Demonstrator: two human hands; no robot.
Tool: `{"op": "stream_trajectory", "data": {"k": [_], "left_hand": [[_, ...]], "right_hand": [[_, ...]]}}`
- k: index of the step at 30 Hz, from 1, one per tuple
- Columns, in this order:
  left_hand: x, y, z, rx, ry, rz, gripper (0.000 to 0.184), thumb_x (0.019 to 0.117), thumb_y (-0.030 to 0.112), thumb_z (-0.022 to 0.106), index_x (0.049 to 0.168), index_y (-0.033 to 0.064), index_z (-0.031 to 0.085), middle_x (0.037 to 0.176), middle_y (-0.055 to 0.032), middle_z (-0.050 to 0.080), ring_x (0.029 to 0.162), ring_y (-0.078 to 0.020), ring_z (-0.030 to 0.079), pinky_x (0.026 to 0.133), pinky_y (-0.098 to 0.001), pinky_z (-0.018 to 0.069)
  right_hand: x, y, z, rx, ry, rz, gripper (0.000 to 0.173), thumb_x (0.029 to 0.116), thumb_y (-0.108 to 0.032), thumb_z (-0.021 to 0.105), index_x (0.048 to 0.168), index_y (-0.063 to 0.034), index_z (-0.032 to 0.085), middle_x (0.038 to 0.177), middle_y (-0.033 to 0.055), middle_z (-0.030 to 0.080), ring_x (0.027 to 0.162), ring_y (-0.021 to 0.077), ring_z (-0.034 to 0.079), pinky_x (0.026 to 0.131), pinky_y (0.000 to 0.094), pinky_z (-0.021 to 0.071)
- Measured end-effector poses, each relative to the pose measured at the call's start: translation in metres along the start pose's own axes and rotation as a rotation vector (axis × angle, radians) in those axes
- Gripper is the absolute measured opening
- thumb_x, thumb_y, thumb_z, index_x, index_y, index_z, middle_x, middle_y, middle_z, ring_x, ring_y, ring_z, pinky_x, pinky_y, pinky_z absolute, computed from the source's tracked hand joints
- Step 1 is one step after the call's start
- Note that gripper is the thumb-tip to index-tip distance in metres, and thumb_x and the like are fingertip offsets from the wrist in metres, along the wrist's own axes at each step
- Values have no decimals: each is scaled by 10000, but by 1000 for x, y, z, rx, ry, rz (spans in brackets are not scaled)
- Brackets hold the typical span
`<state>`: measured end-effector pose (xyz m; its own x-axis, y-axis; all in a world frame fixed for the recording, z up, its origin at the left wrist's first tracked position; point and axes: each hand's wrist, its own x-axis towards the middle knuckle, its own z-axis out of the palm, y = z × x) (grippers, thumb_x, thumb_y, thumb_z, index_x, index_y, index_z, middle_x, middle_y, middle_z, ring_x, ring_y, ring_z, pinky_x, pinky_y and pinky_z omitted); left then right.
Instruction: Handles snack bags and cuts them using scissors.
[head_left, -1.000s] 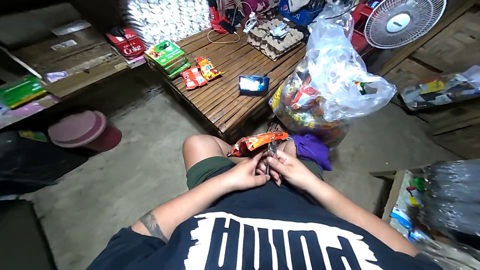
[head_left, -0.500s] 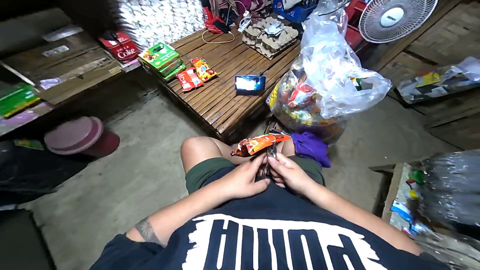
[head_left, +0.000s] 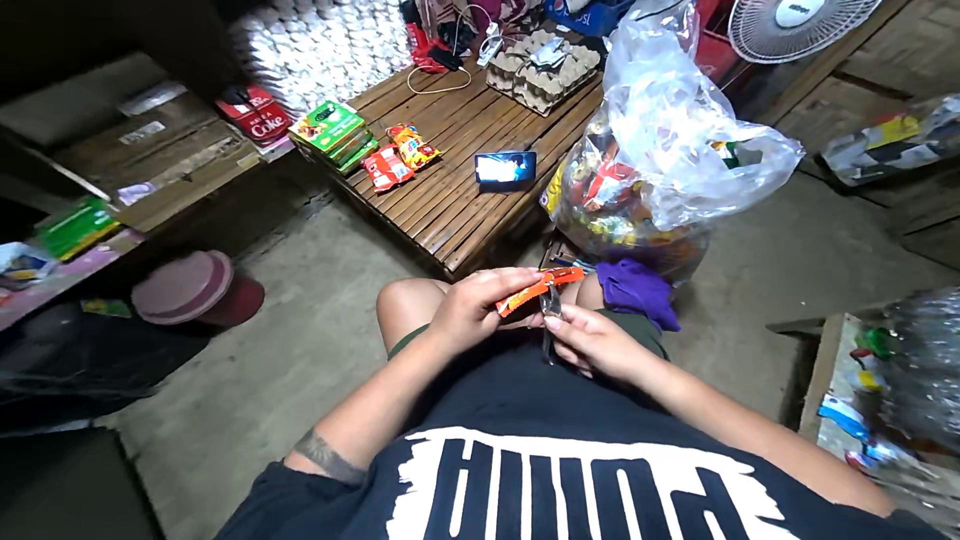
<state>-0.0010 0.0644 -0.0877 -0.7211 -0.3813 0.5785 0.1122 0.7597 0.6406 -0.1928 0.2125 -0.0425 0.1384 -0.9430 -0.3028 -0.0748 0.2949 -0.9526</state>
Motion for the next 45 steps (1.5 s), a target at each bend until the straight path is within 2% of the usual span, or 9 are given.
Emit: {"op": "stream_trajectory", "data": {"k": [6, 10, 16, 22, 26, 30, 34, 38, 45], "left_hand": [[6, 0, -14, 197, -41, 97, 408, 920, 2, 568, 1223, 200, 756, 1301, -20, 699, 1232, -166, 638, 1053, -419, 506], [8, 0, -26, 321, -18, 191, 356, 936, 35, 618, 1197, 226, 765, 1284, -19, 708, 1244, -181, 632, 1057, -429, 503], [16, -1, -35, 397, 60, 327, 275, 982, 86, 625, 1167, 230, 768, 1254, -29, 721, 1253, -202, 626, 1058, -415, 497], [16, 7, -33, -184, 177, -54, 260, 984, 54, 589, 1207, 41, 721, 1243, -61, 717, 1155, -133, 673, 1014, -358, 556], [20, 24, -22, -600, 295, -470, 226, 1006, 74, 584, 1202, 44, 692, 1022, -27, 756, 881, -100, 721, 829, -307, 615], [34, 36, -13, -746, 342, -652, 207, 1042, 140, 536, 1153, 12, 656, 934, -95, 749, 845, -160, 734, 807, -348, 622], [44, 44, -15, -856, 389, -704, 231, 1068, 137, 477, 1175, -5, 625, 945, -129, 746, 861, -185, 742, 822, -365, 625], [45, 50, -21, -907, 392, -732, 266, 1084, 170, 447, 1176, -4, 627, 949, -140, 743, 860, -197, 743, 816, -368, 627], [38, 54, -25, -821, 344, -644, 214, 1039, 163, 541, 1103, 13, 679, 930, -106, 757, 851, -166, 744, 824, -343, 624]], "right_hand": [[-12, -13, -14, 63, -123, 119, 303, 1098, -237, 390, 1340, -113, 524, 930, 23, 773, 650, 25, 692, 451, 143, 443], [-15, -11, -24, 211, -231, 146, 328, 1069, -233, 396, 1376, -157, 481, 1198, 70, 746, 879, 33, 736, 457, 121, 436], [-19, -11, -31, 135, -280, 72, 321, 1039, -185, 459, 1356, -145, 491, 1169, 34, 754, 821, 6, 718, 449, 122, 422], [-28, -3, -45, 264, 180, -81, 158, 1076, -195, 426, 1178, -104, 505, 884, 44, 775, 660, 70, 723, 465, 150, 491], [-19, 3, -42, 319, 495, -164, 241, 1118, -193, 344, 1236, -46, 494, 1028, 104, 778, 881, 181, 770, 620, 248, 601], [-2, 20, -19, 312, 389, -348, 223, 1032, -161, 581, 1210, -58, 494, 1165, 66, 726, 1009, 179, 734, 806, 341, 631], [13, 23, -9, 106, 343, -425, 719, 766, -304, 882, 1265, -36, 439, 1138, -21, 610, 1032, 22, 623, 873, 215, 557], [21, 27, -6, 91, 334, -314, 919, 709, -243, 912, 1395, 36, 370, 1250, 54, 615, 1118, 51, 631, 928, 217, 555], [19, 34, 0, 136, 324, -424, 780, 730, -163, 903, 1327, 32, 441, 1199, 14, 645, 1104, 37, 641, 958, 217, 556]]}}
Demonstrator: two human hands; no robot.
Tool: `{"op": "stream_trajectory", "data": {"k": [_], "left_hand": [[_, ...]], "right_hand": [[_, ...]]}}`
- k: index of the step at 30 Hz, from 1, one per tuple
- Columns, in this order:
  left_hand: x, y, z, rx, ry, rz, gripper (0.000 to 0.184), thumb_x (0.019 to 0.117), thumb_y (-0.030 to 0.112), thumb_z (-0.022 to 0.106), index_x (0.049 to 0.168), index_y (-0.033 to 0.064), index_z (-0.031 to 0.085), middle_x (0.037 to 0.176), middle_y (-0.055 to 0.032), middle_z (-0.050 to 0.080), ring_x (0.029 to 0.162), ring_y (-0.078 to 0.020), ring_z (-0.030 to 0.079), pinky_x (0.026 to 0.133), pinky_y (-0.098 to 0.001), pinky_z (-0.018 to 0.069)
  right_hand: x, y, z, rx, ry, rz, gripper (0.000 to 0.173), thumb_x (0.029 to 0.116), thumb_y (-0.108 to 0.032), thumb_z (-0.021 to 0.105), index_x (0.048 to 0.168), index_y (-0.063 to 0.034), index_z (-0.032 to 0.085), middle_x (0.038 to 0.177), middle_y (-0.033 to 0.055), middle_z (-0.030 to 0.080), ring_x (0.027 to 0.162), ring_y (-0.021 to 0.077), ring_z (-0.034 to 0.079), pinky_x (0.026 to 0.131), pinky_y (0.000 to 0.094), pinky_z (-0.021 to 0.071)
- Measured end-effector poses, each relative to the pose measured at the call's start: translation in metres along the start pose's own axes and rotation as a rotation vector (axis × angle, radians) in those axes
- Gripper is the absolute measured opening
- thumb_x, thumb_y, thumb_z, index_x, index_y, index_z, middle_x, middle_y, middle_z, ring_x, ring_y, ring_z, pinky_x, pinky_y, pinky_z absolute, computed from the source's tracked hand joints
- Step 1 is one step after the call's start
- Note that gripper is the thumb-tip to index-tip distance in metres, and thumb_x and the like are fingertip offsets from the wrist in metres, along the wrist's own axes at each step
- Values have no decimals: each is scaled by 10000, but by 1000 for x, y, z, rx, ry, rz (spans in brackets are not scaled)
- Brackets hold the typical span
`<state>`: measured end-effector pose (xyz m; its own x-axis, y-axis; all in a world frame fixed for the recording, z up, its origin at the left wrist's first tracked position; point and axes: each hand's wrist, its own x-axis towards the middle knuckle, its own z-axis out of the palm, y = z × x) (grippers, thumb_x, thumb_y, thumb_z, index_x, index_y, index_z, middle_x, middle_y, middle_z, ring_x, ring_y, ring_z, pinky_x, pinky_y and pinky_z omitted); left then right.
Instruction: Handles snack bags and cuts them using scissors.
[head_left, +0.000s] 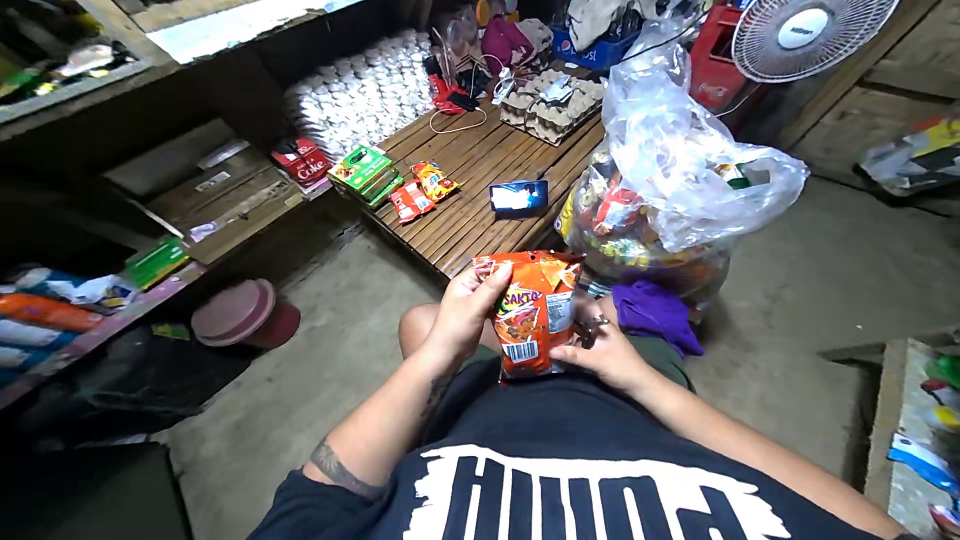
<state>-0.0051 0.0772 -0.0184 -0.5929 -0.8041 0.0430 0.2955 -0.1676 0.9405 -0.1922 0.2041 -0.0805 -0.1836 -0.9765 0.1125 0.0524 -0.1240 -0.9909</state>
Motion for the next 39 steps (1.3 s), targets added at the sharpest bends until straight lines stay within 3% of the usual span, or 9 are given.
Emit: {"op": "stream_trajectory", "data": {"k": [6, 9, 11, 15, 18, 28, 31, 36, 39], "left_hand": [[2, -4, -5, 26, -24, 28, 220, 1029, 193, 578, 1137, 28, 675, 962, -102, 753, 871, -162, 736, 834, -341, 618], [-3, -17, -7, 1, -114, -11, 681, 904, 390, 748, 1436, 66, 472, 1150, -67, 708, 1013, -147, 703, 917, -336, 592], [-15, -28, 2, 21, -147, -51, 839, 787, 399, 841, 1372, 11, 380, 1112, -3, 698, 1017, -87, 694, 926, -301, 587], [-27, -47, 14, 30, -89, -31, 609, 802, 201, 835, 1238, -61, 499, 1038, -44, 735, 978, -116, 721, 915, -320, 605], [-24, -52, 13, 23, -55, 7, 517, 863, 194, 797, 1218, -69, 529, 1027, -75, 741, 962, -146, 730, 910, -343, 610], [-34, -61, 11, 129, -122, 291, 379, 811, -13, 791, 1148, 13, 619, 1069, 51, 751, 1035, -51, 705, 974, -294, 584], [-33, -63, 8, 109, -158, 314, 407, 817, 14, 806, 1175, 9, 611, 1098, 40, 746, 1056, -62, 700, 988, -308, 579], [-22, -50, 0, 119, -220, 247, 451, 859, 288, 816, 1181, 56, 602, 1074, 89, 744, 1025, -22, 699, 956, -272, 580], [-15, -41, -13, 186, -262, 368, 306, 841, 167, 827, 1122, 137, 712, 1085, 126, 750, 1034, -5, 693, 961, -271, 582]], "right_hand": [[-5, 3, 1, -20, 29, -7, 824, 730, -181, 906, 1360, 53, 428, 1219, 29, 645, 1121, 39, 638, 973, 211, 549], [-7, 1, 3, -8, 69, 26, 848, 714, -157, 906, 1368, 55, 409, 1222, 26, 637, 1110, 24, 638, 947, 196, 555], [-7, 1, 4, -10, 89, 28, 856, 711, -160, 906, 1369, 65, 407, 1224, 31, 639, 1108, 28, 641, 945, 199, 556], [-8, 8, 3, -8, 82, 2, 859, 724, -170, 901, 1380, 79, 406, 1244, 51, 642, 1140, 53, 640, 988, 226, 551], [-8, 5, 2, -28, 61, 9, 804, 736, -174, 892, 1348, 67, 429, 1221, 49, 646, 1121, 54, 645, 967, 221, 557], [-11, 13, -4, -43, -42, -181, 667, 747, -117, 884, 1267, 13, 487, 1220, -12, 628, 1144, 26, 621, 988, 236, 551], [-12, 14, -5, -50, -48, -190, 674, 752, -122, 884, 1278, 21, 486, 1238, -4, 621, 1162, 29, 613, 999, 238, 546], [-9, 15, -3, -28, 6, -209, 632, 766, -142, 878, 1255, -31, 493, 1195, -38, 644, 1119, 32, 637, 969, 247, 563], [-8, 19, -7, -43, 12, -275, 582, 782, -144, 863, 1235, -97, 501, 1198, -59, 636, 1046, 11, 640, 841, 212, 578]]}}
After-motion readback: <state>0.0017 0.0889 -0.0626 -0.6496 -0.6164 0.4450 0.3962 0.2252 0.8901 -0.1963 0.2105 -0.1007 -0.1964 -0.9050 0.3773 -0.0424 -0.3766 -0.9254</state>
